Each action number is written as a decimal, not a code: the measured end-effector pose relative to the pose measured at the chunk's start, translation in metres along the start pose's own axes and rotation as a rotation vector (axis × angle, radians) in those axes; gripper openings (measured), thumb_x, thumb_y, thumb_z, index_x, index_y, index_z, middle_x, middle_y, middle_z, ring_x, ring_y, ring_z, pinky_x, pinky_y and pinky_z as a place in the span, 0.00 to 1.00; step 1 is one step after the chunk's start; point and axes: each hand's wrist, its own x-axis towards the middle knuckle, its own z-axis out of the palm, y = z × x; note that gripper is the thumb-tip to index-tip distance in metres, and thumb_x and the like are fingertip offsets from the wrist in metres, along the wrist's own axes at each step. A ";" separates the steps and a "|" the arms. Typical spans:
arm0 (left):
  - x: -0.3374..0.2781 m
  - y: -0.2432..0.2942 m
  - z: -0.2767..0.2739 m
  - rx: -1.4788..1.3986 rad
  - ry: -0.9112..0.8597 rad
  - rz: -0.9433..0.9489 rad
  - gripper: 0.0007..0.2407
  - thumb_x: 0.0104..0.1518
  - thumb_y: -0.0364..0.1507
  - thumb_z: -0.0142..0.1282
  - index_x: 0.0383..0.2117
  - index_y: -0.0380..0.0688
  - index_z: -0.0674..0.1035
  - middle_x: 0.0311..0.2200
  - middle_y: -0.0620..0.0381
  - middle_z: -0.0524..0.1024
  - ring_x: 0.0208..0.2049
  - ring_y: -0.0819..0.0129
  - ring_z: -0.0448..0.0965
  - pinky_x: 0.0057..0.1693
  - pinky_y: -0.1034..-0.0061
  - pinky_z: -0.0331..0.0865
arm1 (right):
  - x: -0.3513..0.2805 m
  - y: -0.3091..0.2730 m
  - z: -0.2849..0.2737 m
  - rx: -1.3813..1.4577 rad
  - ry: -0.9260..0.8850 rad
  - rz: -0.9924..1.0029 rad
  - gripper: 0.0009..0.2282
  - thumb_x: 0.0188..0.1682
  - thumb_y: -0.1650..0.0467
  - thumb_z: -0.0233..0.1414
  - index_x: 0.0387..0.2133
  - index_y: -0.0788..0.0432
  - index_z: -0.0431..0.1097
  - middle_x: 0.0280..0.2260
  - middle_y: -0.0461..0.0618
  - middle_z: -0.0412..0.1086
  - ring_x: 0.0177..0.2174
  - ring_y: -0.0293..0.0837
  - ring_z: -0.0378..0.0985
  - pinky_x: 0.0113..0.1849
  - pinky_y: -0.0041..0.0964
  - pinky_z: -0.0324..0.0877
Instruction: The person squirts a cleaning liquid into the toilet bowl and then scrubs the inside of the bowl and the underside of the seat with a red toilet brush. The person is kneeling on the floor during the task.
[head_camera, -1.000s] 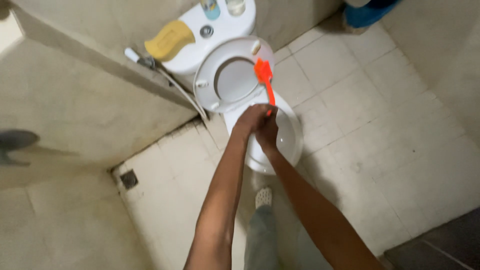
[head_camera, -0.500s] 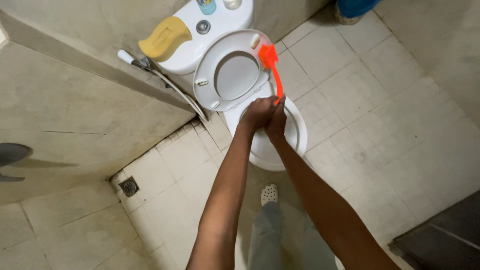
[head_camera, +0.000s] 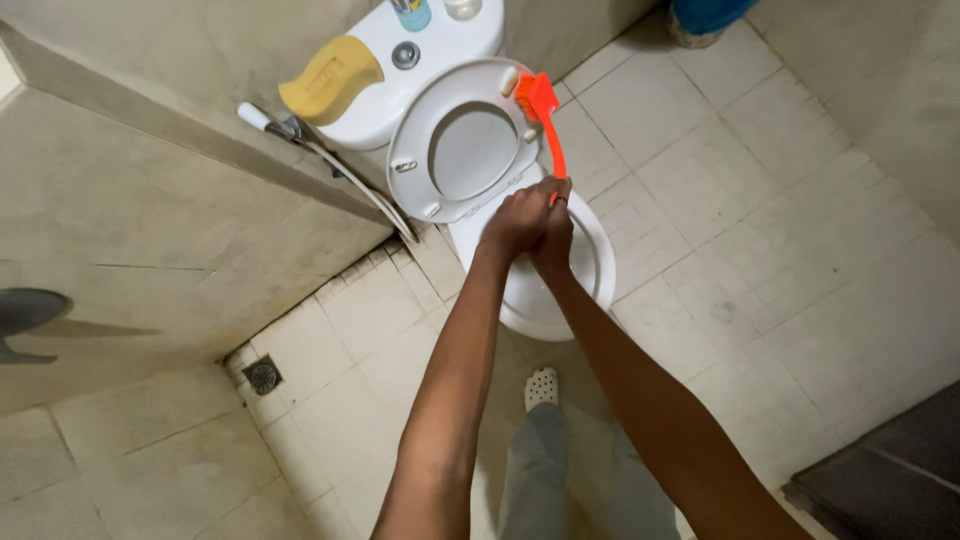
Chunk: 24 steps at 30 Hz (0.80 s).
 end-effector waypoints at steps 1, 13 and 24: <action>0.004 -0.008 0.006 0.054 -0.005 0.018 0.14 0.63 0.38 0.46 0.50 0.47 0.76 0.39 0.41 0.82 0.43 0.40 0.80 0.50 0.50 0.72 | 0.002 0.009 0.002 -0.115 0.006 -0.085 0.27 0.56 0.60 0.50 0.60 0.67 0.52 0.35 0.57 0.75 0.35 0.51 0.78 0.36 0.45 0.74; 0.003 -0.005 0.005 0.055 -0.005 0.008 0.15 0.59 0.37 0.46 0.48 0.52 0.79 0.39 0.44 0.83 0.43 0.43 0.81 0.51 0.53 0.73 | 0.014 0.034 0.008 0.465 -0.140 0.238 0.19 0.56 0.59 0.44 0.50 0.62 0.59 0.38 0.49 0.71 0.37 0.39 0.75 0.37 0.38 0.74; -0.010 0.010 -0.006 0.080 -0.039 -0.126 0.18 0.62 0.41 0.43 0.55 0.56 0.78 0.40 0.42 0.82 0.45 0.42 0.80 0.53 0.54 0.72 | 0.014 0.012 0.007 0.751 -0.111 0.571 0.28 0.58 0.49 0.36 0.42 0.63 0.68 0.33 0.47 0.70 0.33 0.38 0.74 0.35 0.36 0.72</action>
